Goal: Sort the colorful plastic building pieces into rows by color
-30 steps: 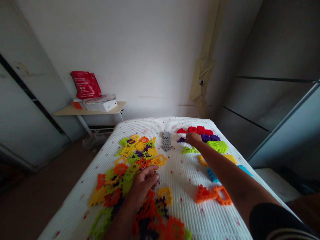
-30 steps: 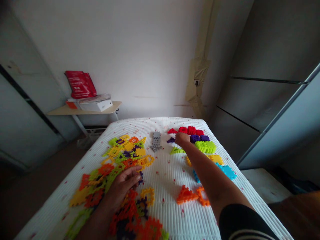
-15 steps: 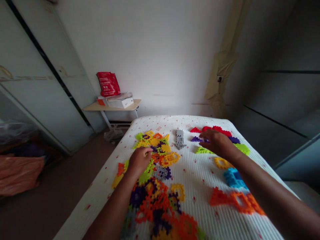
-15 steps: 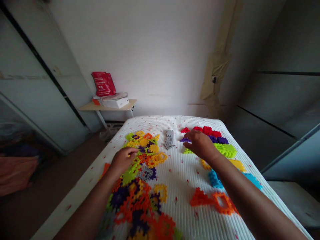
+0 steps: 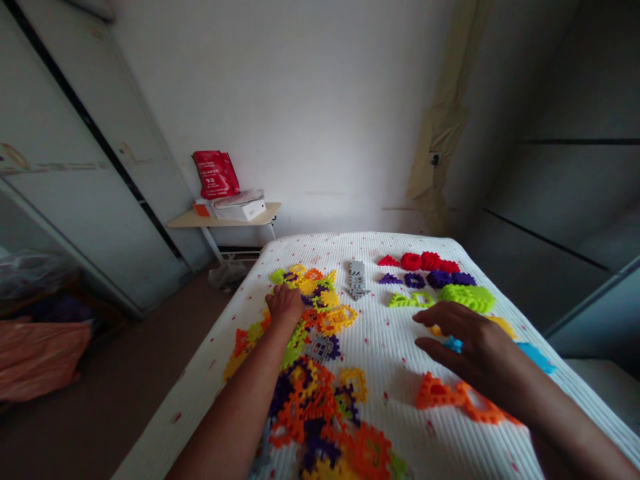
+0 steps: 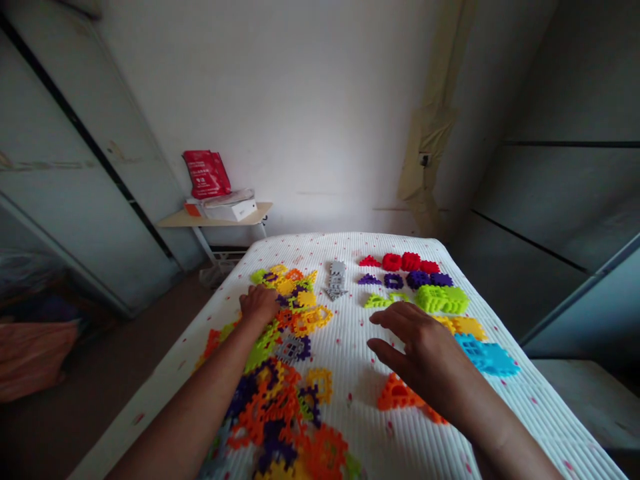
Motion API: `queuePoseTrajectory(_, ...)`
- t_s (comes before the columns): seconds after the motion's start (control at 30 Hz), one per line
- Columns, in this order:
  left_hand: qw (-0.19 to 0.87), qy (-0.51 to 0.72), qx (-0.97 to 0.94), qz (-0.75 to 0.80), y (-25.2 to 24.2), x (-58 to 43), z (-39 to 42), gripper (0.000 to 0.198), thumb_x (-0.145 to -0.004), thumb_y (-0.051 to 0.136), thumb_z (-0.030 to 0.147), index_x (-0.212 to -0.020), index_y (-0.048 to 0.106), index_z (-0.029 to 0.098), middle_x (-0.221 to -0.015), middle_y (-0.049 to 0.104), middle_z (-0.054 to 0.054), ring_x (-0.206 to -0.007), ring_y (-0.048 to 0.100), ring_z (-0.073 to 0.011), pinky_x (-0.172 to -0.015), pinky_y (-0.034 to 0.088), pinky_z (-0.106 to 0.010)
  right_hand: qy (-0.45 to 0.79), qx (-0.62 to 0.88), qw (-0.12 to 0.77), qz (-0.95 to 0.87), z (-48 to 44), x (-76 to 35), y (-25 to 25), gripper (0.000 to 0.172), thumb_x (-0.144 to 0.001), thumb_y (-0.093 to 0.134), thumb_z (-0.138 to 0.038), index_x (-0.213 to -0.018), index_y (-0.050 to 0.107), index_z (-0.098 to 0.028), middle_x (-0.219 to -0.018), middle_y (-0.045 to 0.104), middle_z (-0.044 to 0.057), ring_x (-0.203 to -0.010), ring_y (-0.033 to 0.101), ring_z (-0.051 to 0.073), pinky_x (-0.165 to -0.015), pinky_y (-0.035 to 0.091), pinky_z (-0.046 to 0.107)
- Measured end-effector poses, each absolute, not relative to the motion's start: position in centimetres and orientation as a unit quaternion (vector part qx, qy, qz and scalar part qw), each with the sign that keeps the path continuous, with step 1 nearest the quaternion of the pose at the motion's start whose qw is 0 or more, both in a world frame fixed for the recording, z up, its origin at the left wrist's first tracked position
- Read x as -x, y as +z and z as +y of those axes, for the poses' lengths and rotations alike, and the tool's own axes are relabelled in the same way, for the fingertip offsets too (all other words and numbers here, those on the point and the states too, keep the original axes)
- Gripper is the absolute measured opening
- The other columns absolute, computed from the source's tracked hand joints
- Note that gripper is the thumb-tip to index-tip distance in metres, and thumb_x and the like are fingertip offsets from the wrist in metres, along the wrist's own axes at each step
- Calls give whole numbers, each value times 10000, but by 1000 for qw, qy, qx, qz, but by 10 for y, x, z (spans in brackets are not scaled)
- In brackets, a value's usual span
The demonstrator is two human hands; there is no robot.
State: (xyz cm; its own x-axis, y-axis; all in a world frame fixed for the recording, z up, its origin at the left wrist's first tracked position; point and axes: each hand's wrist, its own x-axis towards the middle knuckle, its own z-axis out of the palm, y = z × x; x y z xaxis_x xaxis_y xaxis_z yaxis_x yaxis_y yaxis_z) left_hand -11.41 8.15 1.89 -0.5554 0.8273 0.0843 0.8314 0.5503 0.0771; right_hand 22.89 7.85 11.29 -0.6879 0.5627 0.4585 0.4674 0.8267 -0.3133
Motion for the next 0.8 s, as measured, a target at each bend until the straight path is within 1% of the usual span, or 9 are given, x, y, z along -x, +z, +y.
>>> queuePoseTrajectory(0.13, 20, -48, 466, -883, 17, 114, 82, 283, -751, 465, 166, -929, 684, 158, -1105, 584, -182, -1110, 450, -318, -854, 359, -454, 89, 276, 281, -915, 81, -226, 115, 207, -872, 535, -356, -1000, 634, -227, -953, 666, 77, -814, 648, 195, -693, 549, 323)
queuePoseTrajectory(0.23, 9, -55, 459, -887, 16, 116, 80, 271, -726, 506, 206, -930, 682, 174, -1092, 591, -175, -1081, 481, -320, -817, 389, -442, 95, 271, 283, -915, 83, -224, 116, 216, -873, 531, -356, -1002, 639, -222, -952, 666, 76, -800, 645, 186, -684, 544, 313)
queuePoseTrajectory(0.4, 29, -89, 459, -883, 21, 113, 70, 262, -688, 553, 285, -912, 670, 214, -1092, 590, -119, -1066, 491, -300, -795, 412, -425, 100, 286, 276, -912, 86, -224, 116, 212, -864, 543, -330, -998, 649, -206, -943, 670, 74, -802, 647, 175, -673, 538, 292)
queuePoseTrajectory(0.5, 58, -113, 467, -875, 26, 106, 60, 274, -714, 543, 332, -946, 650, 233, -1170, 568, -84, -1110, 466, -274, -840, 396, -416, 103, 293, 266, -912, 88, -225, 114, 212, -866, 541, -337, -999, 645, -208, -946, 668, 66, -797, 646, 170, -662, 533, 285)
queuePoseTrajectory(0.57, 92, -137, 474, -865, 29, 100, 54, 273, -726, 548, 334, -962, 644, 236, -1218, 555, -70, -1145, 446, -261, -885, 370, -418, 104, 294, 259, -914, 89, -225, 113, 213, -868, 537, -334, -1004, 641, -206, -950, 664, 67, -795, 644, 171, -654, 528, 283)
queuePoseTrajectory(0.7, 161, -195, 495, -831, 32, 89, 45, 204, -715, 607, 305, -903, 663, 247, -1214, 586, -55, -1145, 464, -256, -957, 311, -445, 111, 293, 246, -917, 88, -225, 111, 207, -860, 546, -315, -1005, 642, -203, -941, 664, 71, -775, 639, 168, -642, 514, 279)
queuePoseTrajectory(0.8, 175, -225, 513, -810, 33, 82, 41, 173, -707, 639, 298, -871, 676, 256, -1207, 603, -50, -1152, 477, -269, -986, 297, -467, 116, 305, 229, -917, 85, -222, 107, 200, -855, 556, -313, -1001, 645, -209, -944, 661, 66, -776, 634, 167, -651, 502, 279)
